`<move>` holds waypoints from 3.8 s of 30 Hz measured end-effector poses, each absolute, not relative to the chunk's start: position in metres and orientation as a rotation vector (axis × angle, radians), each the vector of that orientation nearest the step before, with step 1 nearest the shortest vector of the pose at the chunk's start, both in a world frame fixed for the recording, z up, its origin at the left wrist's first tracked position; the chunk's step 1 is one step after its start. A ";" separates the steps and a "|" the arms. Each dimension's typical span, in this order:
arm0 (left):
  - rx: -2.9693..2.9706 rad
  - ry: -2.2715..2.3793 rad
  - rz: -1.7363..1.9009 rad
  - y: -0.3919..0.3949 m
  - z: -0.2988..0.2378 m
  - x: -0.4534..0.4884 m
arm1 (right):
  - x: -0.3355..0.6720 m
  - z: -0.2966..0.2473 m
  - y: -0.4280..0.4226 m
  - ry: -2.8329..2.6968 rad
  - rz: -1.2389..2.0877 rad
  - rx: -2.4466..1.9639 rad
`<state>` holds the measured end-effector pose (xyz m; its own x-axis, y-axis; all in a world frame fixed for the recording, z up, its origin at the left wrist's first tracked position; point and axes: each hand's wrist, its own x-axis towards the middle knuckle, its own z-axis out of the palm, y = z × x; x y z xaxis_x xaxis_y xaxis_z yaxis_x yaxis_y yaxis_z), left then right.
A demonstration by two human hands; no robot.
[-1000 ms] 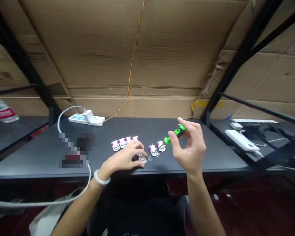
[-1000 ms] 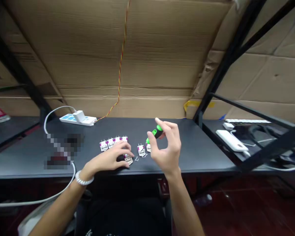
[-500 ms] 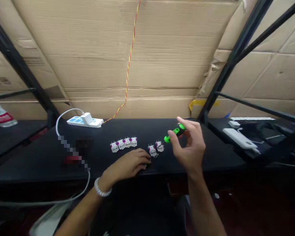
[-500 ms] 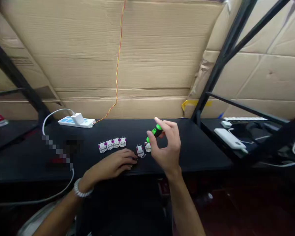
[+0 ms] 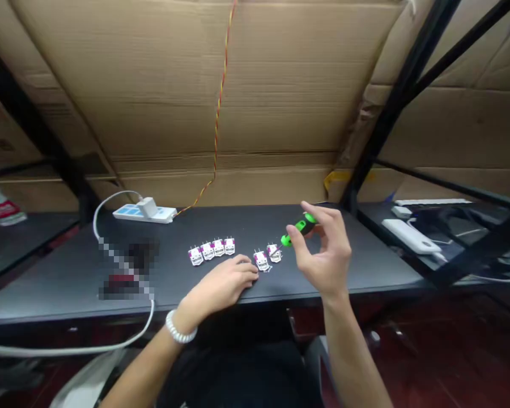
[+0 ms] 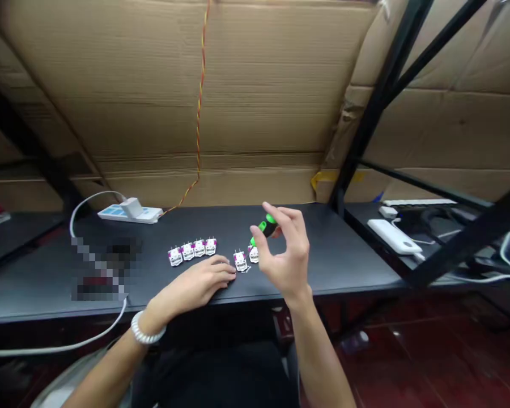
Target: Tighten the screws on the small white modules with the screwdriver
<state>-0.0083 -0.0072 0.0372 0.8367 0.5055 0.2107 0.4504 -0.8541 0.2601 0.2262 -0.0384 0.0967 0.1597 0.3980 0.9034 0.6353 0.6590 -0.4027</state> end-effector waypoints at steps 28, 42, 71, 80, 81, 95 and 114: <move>2.769 0.868 0.564 0.016 0.025 -0.002 | 0.235 0.101 -0.038 -1.464 -0.233 -0.899; 2.748 0.978 0.526 0.016 0.024 0.008 | 0.237 0.101 -0.038 -1.460 -0.247 -0.924; 2.585 1.219 0.740 -0.025 0.002 -0.043 | 0.221 0.090 -0.038 -1.639 0.013 -0.807; 2.454 1.169 0.946 -0.045 -0.010 -0.044 | 0.194 0.078 -0.031 -1.716 0.078 -0.744; 2.447 1.167 0.943 -0.045 -0.010 -0.044 | 0.192 0.078 -0.031 -1.717 0.080 -0.735; 2.385 1.186 0.952 -0.043 -0.010 -0.046 | 0.181 0.072 -0.035 -1.753 0.155 -0.682; 2.399 1.141 0.928 -0.041 -0.008 -0.049 | 0.182 0.085 -0.047 -1.747 0.130 -0.702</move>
<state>-0.0486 -0.0412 -0.0083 0.4681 0.7792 0.4169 0.5671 -0.6266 0.5345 0.1819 -0.0466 0.0854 -0.1297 0.5167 0.8463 0.3861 0.8125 -0.4369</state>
